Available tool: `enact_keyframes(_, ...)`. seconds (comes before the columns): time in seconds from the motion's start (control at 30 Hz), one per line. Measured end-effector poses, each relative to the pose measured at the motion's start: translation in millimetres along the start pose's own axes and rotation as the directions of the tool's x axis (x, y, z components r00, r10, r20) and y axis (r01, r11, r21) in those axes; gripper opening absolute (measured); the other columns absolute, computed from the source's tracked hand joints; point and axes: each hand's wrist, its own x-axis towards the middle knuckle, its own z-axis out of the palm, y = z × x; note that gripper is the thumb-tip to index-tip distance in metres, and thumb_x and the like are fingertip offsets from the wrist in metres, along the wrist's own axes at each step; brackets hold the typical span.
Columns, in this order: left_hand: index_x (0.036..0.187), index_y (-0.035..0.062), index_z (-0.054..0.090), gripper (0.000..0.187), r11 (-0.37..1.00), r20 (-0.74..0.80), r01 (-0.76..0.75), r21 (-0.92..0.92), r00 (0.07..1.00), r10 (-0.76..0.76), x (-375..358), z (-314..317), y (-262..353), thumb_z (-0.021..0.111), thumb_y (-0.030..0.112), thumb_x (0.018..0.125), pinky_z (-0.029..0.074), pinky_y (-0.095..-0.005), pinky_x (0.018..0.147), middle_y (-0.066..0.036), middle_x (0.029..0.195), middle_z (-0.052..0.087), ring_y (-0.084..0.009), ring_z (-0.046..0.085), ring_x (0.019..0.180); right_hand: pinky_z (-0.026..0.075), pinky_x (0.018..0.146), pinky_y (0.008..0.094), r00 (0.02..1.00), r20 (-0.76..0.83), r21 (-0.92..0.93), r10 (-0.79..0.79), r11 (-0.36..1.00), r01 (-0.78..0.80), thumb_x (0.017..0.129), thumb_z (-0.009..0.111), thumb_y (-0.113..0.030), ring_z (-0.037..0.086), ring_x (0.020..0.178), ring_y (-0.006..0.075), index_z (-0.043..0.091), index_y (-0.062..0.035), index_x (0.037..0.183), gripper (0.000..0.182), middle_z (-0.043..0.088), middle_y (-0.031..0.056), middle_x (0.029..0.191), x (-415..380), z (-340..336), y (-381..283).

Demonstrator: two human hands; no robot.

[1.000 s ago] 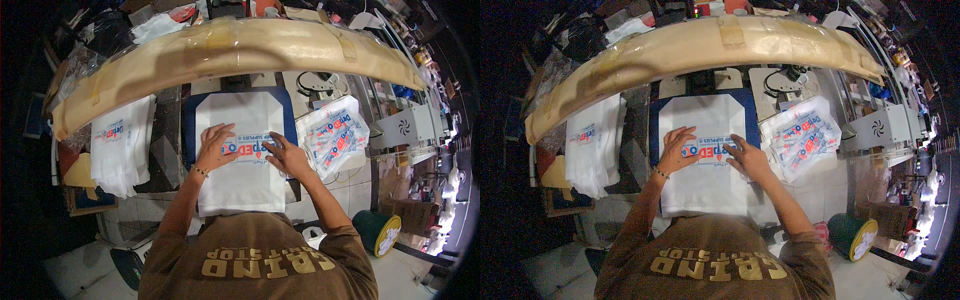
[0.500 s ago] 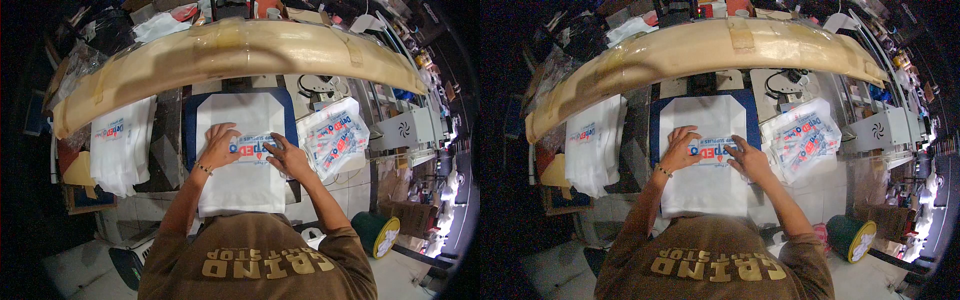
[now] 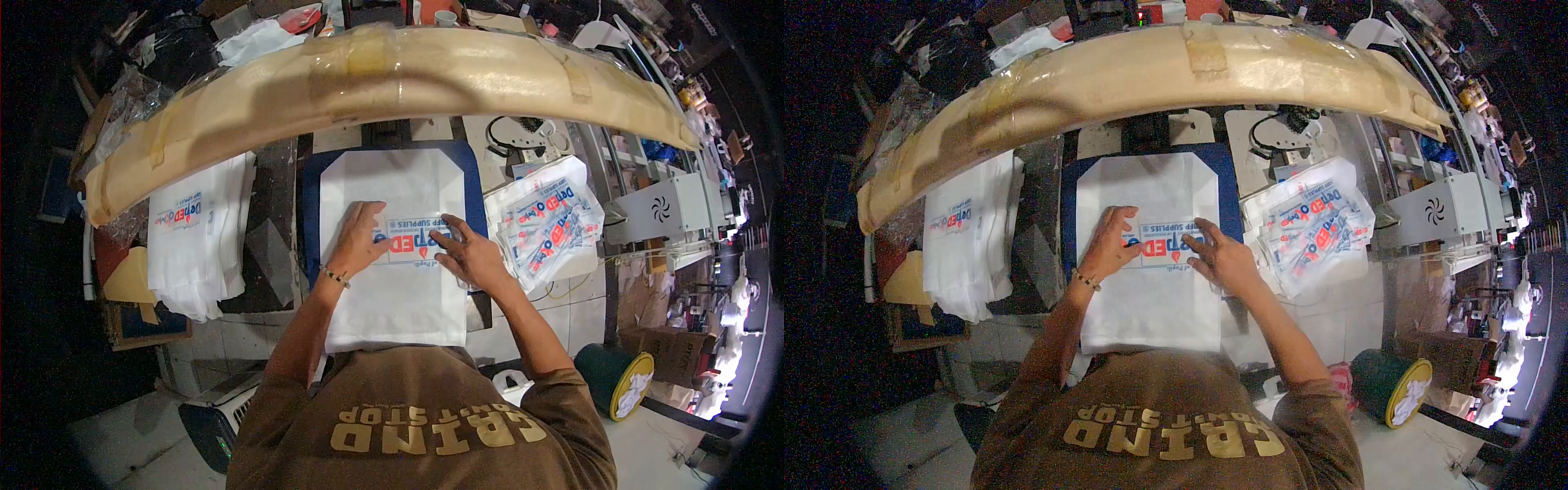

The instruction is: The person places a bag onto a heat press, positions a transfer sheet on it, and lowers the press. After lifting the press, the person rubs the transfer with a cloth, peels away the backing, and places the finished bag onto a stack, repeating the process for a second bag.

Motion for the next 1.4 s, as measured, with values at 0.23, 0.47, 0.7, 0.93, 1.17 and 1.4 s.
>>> enact_keyframes(0.23,0.118,0.0021,0.071,0.047,0.994,-0.003,-0.111,0.013,0.994,0.111,0,0,-12,0.086,0.004,0.073,0.06,-0.0382,0.09,-0.013,0.124,0.057,-0.0271,0.06,0.117,0.062,0.085,0.0399,0.999,-0.033,0.009,-0.023,1.0,0.023,0.094,0.071,-0.038,0.072,0.109,0.0284,0.068,-0.023,0.138,0.047,0.051,0.0086,0.152,-1,1,1)
enact_keyframes(0.47,0.12,0.0013,0.071,0.05,0.998,0.053,0.03,-0.048,0.998,-0.027,-2,-6,-7,0.088,0.008,0.074,0.06,-0.0365,0.094,-0.012,0.128,0.058,-0.0261,0.062,0.117,0.061,0.085,0.0396,1.0,0.003,0.032,0.024,0.999,-0.024,0.094,0.071,-0.038,0.072,0.11,0.0283,0.068,-0.0237,0.138,0.047,0.051,0.0079,0.152,0,-5,-4)
enact_keyframes(0.7,0.12,0.0011,0.073,0.049,0.999,0.01,-0.035,0.006,0.999,0.035,-4,-2,-13,0.089,0.009,0.074,0.059,-0.0359,0.093,-0.012,0.129,0.059,-0.0254,0.063,0.116,0.062,0.082,0.0413,1.0,-0.027,0.034,0.01,0.999,-0.009,0.094,0.07,-0.04,0.073,0.105,0.0299,0.068,-0.0247,0.137,0.046,0.051,0.0081,0.152,-2,1,1)
enact_keyframes(0.93,0.111,0.0001,0.073,0.042,0.997,-0.002,0.006,-0.076,1.0,-0.006,-4,0,-16,0.089,0.011,0.074,0.056,-0.0375,0.099,-0.012,0.129,0.062,-0.0289,0.063,0.119,0.062,0.081,0.0412,0.997,-0.071,0.037,-0.009,0.999,0.012,0.094,0.07,-0.04,0.073,0.103,0.0299,0.068,-0.025,0.136,0.045,0.052,0.0081,0.151,-3,5,2)
enact_keyframes(1.17,0.107,0.0015,0.076,0.037,0.998,-0.014,-0.053,0.027,0.998,0.053,-8,0,-14,0.089,0.014,0.074,0.052,-0.0398,0.102,-0.013,0.133,0.061,-0.0315,0.063,0.12,0.062,0.083,0.0402,0.998,-0.064,0.039,0.0,0.999,0.002,0.094,0.071,-0.039,0.073,0.105,0.0297,0.069,-0.0243,0.136,0.045,0.053,0.0081,0.15,-3,3,0)
enact_keyframes(1.4,0.113,0.0022,0.077,0.038,0.991,0.005,-0.057,0.118,0.998,0.056,-15,-2,1,0.085,0.016,0.078,0.05,-0.0411,0.101,-0.013,0.135,0.06,-0.0292,0.062,0.112,0.061,0.085,0.0401,0.998,-0.058,0.063,0.008,0.998,-0.004,0.094,0.072,-0.038,0.072,0.109,0.0297,0.069,-0.024,0.136,0.045,0.052,0.0086,0.152,-4,3,1)
